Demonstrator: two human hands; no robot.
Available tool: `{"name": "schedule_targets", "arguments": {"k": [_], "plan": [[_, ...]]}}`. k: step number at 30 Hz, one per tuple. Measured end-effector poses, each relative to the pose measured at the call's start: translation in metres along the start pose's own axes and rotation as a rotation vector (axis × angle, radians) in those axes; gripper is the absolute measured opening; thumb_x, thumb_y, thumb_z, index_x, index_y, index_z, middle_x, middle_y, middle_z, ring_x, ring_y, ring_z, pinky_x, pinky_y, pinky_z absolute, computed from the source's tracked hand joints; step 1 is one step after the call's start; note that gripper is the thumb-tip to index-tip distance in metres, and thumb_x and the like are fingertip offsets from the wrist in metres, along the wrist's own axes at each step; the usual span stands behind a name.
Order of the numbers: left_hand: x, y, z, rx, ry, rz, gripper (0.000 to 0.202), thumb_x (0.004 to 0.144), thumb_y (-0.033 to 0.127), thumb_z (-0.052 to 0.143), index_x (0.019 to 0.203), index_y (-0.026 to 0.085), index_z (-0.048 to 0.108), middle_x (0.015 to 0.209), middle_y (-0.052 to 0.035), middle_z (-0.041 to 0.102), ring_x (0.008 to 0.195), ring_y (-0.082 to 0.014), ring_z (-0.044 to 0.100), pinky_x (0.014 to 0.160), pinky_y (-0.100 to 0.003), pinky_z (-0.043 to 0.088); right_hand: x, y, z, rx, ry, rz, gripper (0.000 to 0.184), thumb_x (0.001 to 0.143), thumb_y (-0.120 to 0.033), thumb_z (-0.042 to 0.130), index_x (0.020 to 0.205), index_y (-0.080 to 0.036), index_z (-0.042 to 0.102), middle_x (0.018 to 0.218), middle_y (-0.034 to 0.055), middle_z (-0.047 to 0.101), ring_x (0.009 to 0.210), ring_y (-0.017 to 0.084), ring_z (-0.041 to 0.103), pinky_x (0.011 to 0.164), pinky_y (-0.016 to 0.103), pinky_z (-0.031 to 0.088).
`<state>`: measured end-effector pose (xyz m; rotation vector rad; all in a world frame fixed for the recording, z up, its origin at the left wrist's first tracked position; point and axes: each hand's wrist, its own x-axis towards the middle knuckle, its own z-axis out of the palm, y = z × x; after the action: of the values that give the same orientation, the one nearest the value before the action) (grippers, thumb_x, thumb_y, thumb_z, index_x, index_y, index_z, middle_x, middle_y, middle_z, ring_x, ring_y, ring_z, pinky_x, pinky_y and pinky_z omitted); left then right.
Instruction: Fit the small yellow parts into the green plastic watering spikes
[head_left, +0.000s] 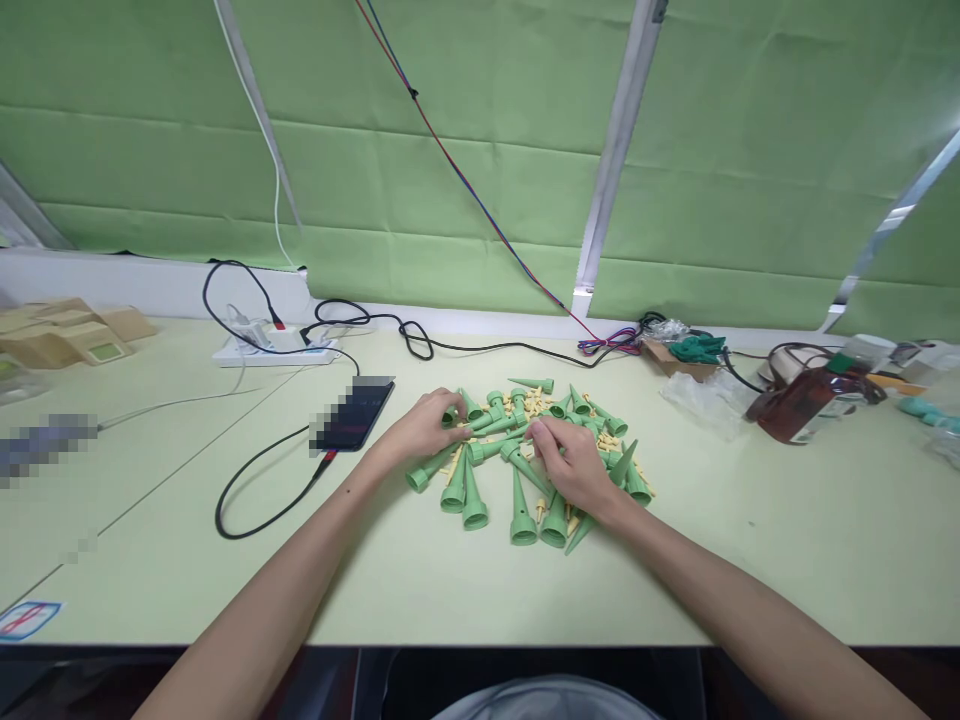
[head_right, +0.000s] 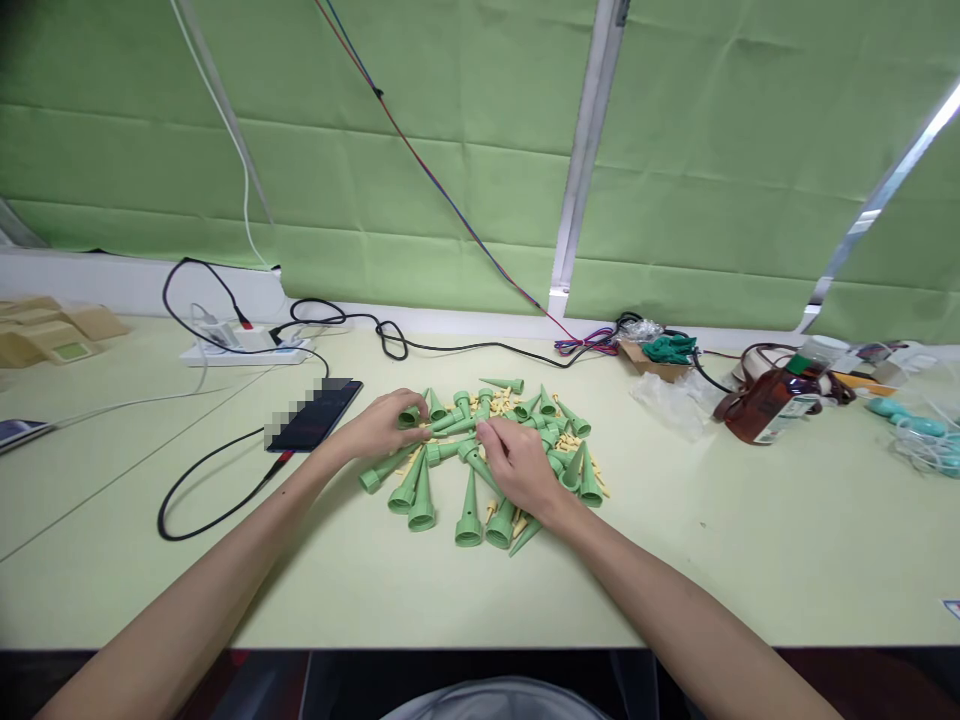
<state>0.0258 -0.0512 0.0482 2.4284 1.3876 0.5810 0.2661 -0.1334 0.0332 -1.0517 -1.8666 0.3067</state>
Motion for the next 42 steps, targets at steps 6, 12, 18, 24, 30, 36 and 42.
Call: {"name": "schedule_targets", "arguments": {"k": [6,12,18,24,30,36,42], "plan": [[-0.003,0.018,-0.015,0.107,0.213,-0.041,0.024,0.074,0.042,0.065,0.083,0.021,0.061,0.086,-0.0049,0.065,0.079,-0.0223,0.06,0.068,-0.03,0.042,0.001,-0.001,0.0,-0.001,-0.005,-0.001,0.039,0.102,-0.032,0.035,0.067,-0.02,0.047,0.059,-0.0012,0.048,0.055,0.014,0.045,0.058,0.028,0.034],[-0.008,0.023,-0.013,0.145,0.02,-0.099,0.024,0.066,0.039,0.069,0.053,0.022,0.058,0.057,-0.0033,0.06,0.055,-0.0194,0.055,0.051,-0.029,0.031,0.0,0.0,0.0,0.001,0.0,-0.005,0.04,0.102,-0.033,0.034,0.065,-0.021,0.044,0.058,-0.0011,0.047,0.055,0.014,0.044,0.058,0.029,0.034],[-0.012,0.022,-0.013,0.261,-0.049,-0.126,0.024,0.064,0.035,0.07,0.049,0.022,0.056,0.062,-0.0066,0.063,0.059,-0.023,0.058,0.054,-0.03,0.033,0.001,0.0,0.0,0.003,-0.014,-0.005,0.039,0.101,-0.032,0.035,0.065,-0.021,0.045,0.059,-0.001,0.047,0.055,0.014,0.044,0.058,0.029,0.034],[-0.013,0.026,-0.015,0.333,-0.117,-0.157,0.016,0.064,0.03,0.065,0.052,0.023,0.057,0.068,-0.0079,0.065,0.067,-0.0257,0.06,0.055,-0.031,0.034,0.0,0.0,0.0,-0.004,-0.024,-0.001,0.038,0.101,-0.031,0.036,0.065,-0.021,0.042,0.058,-0.0017,0.046,0.055,0.014,0.044,0.058,0.029,0.033],[-0.015,0.029,-0.017,0.349,-0.17,-0.187,0.017,0.064,0.029,0.064,0.05,0.022,0.057,0.066,-0.0078,0.064,0.062,-0.0244,0.059,0.056,-0.031,0.035,0.0,0.0,0.0,0.004,-0.039,-0.006,0.038,0.101,-0.03,0.036,0.066,-0.021,0.044,0.058,-0.0019,0.046,0.055,0.014,0.044,0.058,0.029,0.033],[-0.015,0.031,-0.016,0.315,-0.214,-0.182,0.011,0.064,0.026,0.062,0.053,0.022,0.06,0.066,-0.0067,0.064,0.059,-0.0224,0.057,0.056,-0.031,0.035,0.0,0.0,0.001,0.015,-0.049,-0.005,0.037,0.102,-0.03,0.036,0.067,-0.02,0.046,0.058,-0.0021,0.047,0.054,0.013,0.044,0.058,0.028,0.032],[-0.015,0.034,-0.015,0.264,-0.294,-0.127,0.007,0.064,0.023,0.06,0.058,0.02,0.063,0.069,-0.0052,0.065,0.06,-0.0185,0.057,0.053,-0.027,0.036,0.0,0.002,0.002,0.019,-0.065,-0.004,0.037,0.102,-0.031,0.036,0.068,-0.02,0.048,0.058,-0.0019,0.048,0.054,0.013,0.045,0.057,0.028,0.032]]}}
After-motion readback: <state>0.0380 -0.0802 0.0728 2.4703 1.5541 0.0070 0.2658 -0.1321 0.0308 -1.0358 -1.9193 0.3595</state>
